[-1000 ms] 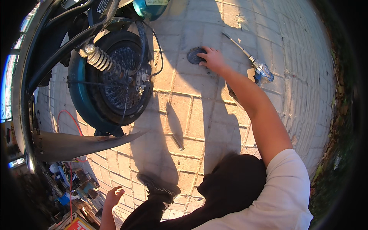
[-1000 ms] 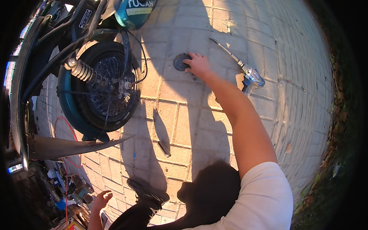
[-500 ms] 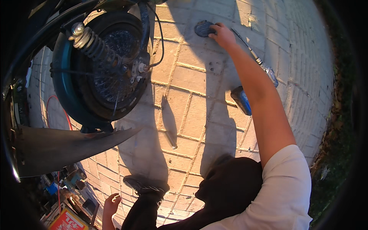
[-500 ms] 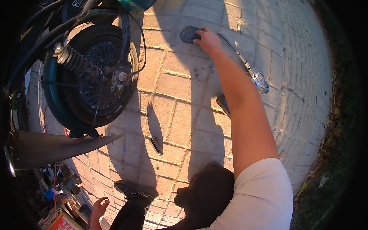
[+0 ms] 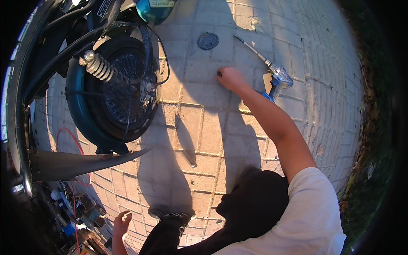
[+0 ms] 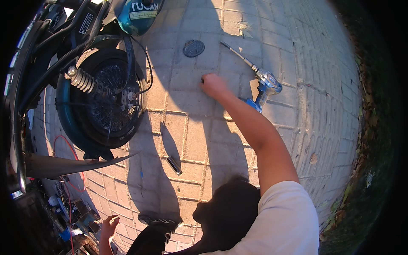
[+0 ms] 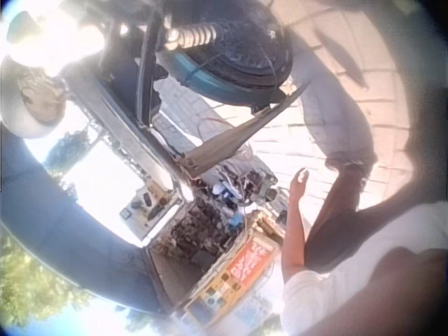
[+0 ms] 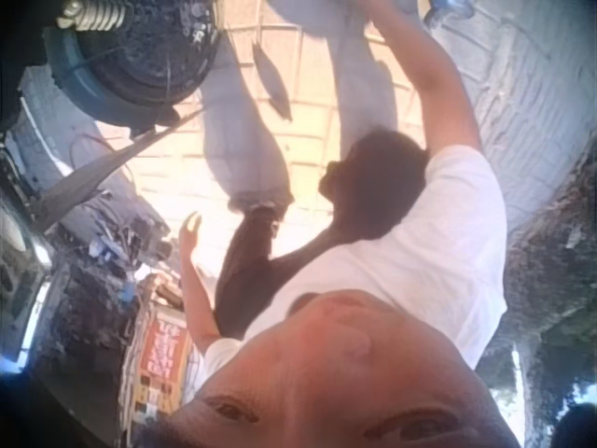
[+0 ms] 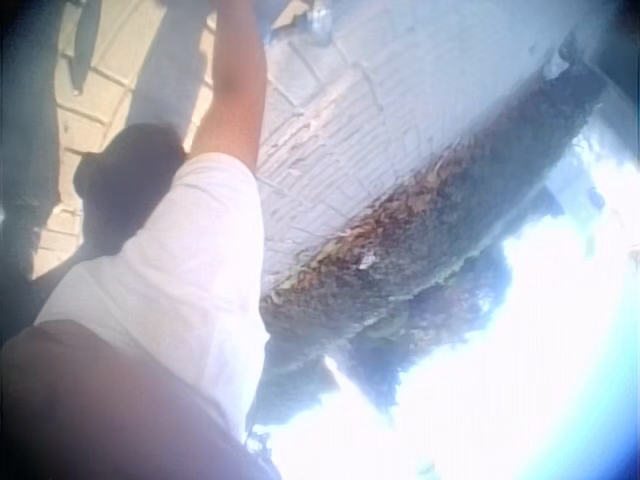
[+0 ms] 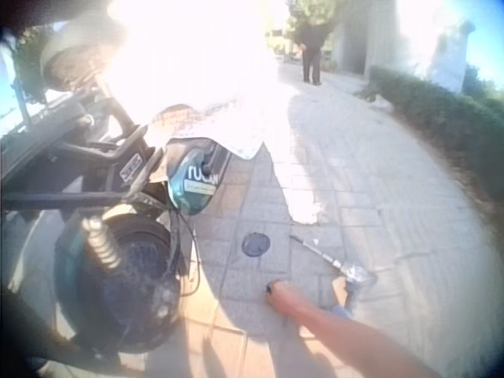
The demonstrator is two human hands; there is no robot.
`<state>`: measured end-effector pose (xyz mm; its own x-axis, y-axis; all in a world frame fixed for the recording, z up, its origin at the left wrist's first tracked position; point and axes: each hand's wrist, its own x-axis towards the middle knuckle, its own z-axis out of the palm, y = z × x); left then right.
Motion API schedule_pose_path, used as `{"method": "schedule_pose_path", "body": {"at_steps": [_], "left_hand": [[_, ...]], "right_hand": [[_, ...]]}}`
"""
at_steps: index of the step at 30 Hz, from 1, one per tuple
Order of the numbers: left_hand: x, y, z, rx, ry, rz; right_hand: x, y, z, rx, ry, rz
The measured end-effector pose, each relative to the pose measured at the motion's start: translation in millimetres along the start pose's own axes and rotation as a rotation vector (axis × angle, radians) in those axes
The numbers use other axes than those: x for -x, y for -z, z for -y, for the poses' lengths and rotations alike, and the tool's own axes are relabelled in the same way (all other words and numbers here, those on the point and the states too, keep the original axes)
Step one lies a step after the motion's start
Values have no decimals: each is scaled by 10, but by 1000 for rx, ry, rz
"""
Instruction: The person removes a protective cover from a teal scooter, then uses a cordless impact driver and a manual wrench to remove bolts from the rear wheel and mudguard. The person detaches the mudguard and places it aside, then continues to remove fasteners from the rear wheel hub area.
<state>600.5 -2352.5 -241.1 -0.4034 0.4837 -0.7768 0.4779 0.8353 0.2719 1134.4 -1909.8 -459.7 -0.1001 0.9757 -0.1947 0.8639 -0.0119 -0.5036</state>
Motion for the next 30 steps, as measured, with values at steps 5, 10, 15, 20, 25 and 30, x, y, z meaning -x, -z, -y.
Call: {"method": "schedule_pose_path", "body": {"at_steps": [5,10,15,20,25,30], "left_hand": [[57,-3,89,20,25,-1],[189,-105,259,-12,104,18],[291,-195,333,-42,41,10],[302,-202,328,-21,67,-1],[161,-187,231,-37,91,59],[62,-95,6,-92,34,35]], "right_hand": [[-364,-125,30,76,-12,-99],[-1036,74,-20,-23,-9,-361],[-1229,221,141,-103,-7,-407],[-575,187,76,99,75,33],[17,-13,-74,123,163,74],[-567,-95,-23,-47,191,-230]]}}
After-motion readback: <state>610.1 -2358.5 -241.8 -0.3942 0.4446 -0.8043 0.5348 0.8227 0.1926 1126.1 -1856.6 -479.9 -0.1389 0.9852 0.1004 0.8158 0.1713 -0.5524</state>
